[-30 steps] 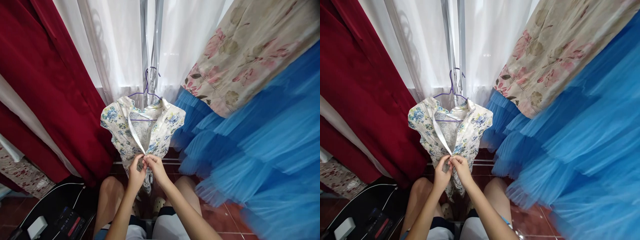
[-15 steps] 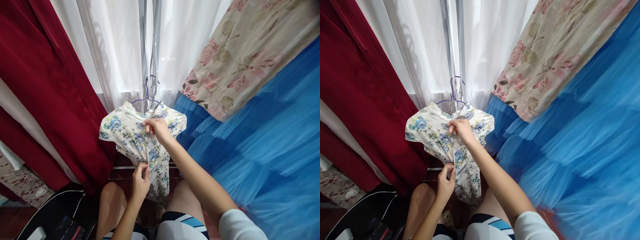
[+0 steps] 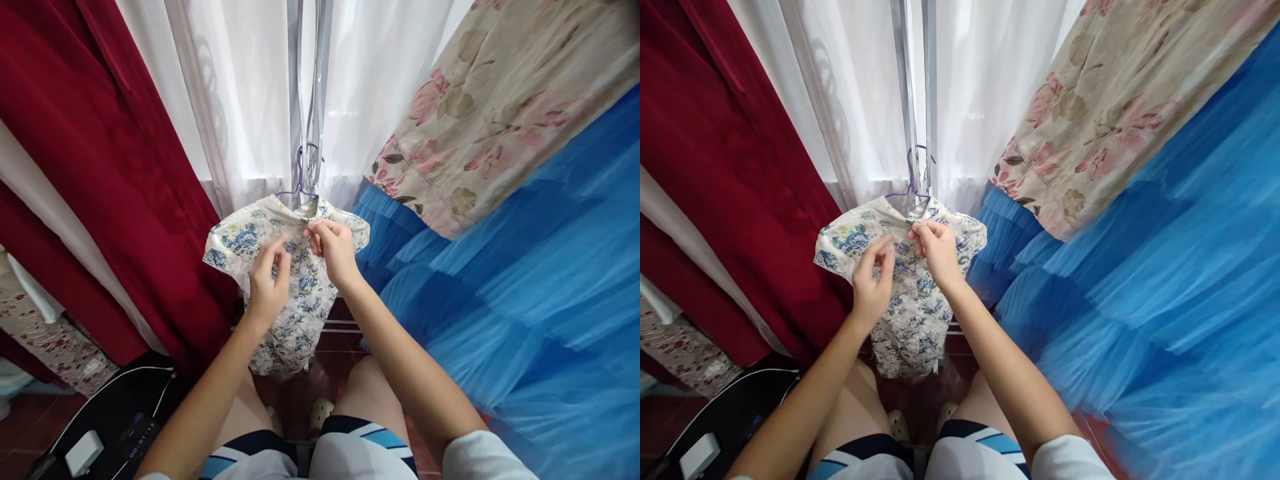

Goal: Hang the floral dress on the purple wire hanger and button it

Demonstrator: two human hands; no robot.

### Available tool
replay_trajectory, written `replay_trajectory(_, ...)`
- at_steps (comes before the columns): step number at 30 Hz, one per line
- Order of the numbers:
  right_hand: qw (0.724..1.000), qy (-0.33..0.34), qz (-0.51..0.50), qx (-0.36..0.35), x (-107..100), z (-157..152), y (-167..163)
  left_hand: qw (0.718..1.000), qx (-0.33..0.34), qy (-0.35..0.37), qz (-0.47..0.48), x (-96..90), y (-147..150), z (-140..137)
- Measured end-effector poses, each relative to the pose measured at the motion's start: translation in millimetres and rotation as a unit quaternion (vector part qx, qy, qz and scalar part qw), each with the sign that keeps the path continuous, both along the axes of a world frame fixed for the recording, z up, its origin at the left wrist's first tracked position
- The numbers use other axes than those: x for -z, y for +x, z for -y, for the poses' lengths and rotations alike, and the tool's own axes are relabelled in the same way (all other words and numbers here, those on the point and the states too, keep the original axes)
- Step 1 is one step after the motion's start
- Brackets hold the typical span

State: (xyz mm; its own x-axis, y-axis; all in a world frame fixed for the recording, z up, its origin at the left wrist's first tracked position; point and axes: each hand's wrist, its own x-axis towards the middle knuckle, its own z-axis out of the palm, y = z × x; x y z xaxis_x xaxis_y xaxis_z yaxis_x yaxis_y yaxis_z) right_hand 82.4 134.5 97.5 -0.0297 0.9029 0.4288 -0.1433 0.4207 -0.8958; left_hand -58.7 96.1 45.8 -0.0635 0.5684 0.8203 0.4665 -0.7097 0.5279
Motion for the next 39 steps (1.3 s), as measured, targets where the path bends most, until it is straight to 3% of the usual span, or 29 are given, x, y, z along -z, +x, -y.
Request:
replay_trajectory(2, 1.000, 0.016, 0.026, -0.001, -7, 2, 1, 0.998, 0.002, 0.022, -0.054, -40.2, -3, -20)
replay_trajectory(4, 0.998, 0.034, 0.048, -0.003, -11, -2, 0, 0.993, 0.000, 0.039, -0.113, -64.5, -4, -34)
replay_trajectory(8, 0.994, 0.037, 0.097, 0.016, 7, -17, -9, 0.989, -0.028, 0.070, -0.125, -77.7, -2, -45)
replay_trajectory(12, 0.991, -0.029, 0.134, -0.007, 46, -20, -15, 0.991, -0.093, 0.095, 0.025, -80.0, -36, -61)
replay_trajectory(14, 0.990, -0.046, 0.131, -0.036, 61, -14, -10, 0.982, -0.110, 0.084, 0.131, -74.5, -72, -80)
replay_trajectory(16, 0.989, -0.048, 0.123, -0.067, 69, -7, 0, 0.960, -0.117, 0.048, 0.248, -57.0, -108, -100)
replay_trajectory(19, 0.984, -0.050, 0.148, -0.084, 77, 0, 15, 0.896, -0.114, -0.122, 0.410, -7.2, -134, -114)
replay_trajectory(21, 0.975, -0.066, 0.209, -0.046, 85, 1, 24, 0.881, -0.100, -0.194, 0.420, 33.8, -127, -106)
replay_trajectory(23, 0.960, -0.088, 0.267, 0.002, 97, -1, 37, 0.888, -0.066, -0.239, 0.388, 71.3, -107, -88)
replay_trajectory(26, 0.936, -0.113, 0.329, 0.049, 117, 0, 63, 0.901, -0.007, -0.278, 0.332, 104.6, -77, -58)
replay_trajectory(28, 0.916, -0.127, 0.375, 0.067, 127, 5, 78, 0.914, 0.026, -0.278, 0.295, 105.4, -59, -42)
replay_trajectory(31, 0.894, -0.128, 0.425, 0.059, 131, 19, 82, 0.937, 0.107, -0.255, 0.213, 81.4, -31, -21)
replay_trajectory(33, 0.901, -0.098, 0.421, -0.030, 126, 32, 71, 0.951, 0.158, -0.234, 0.126, 60.2, -9, -7)
replay_trajectory(36, 0.909, -0.072, 0.323, -0.253, 116, 48, 47, 0.959, 0.191, -0.208, 0.034, 38.6, 17, 11)
replay_trajectory(37, 0.910, -0.085, 0.279, -0.293, 113, 52, 42, 0.959, 0.192, -0.207, 0.035, 35.7, 22, 14)
replay_trajectory(39, 0.924, -0.139, 0.207, -0.290, 106, 57, 37, 0.949, 0.201, -0.231, 0.070, 35.9, 23, 18)
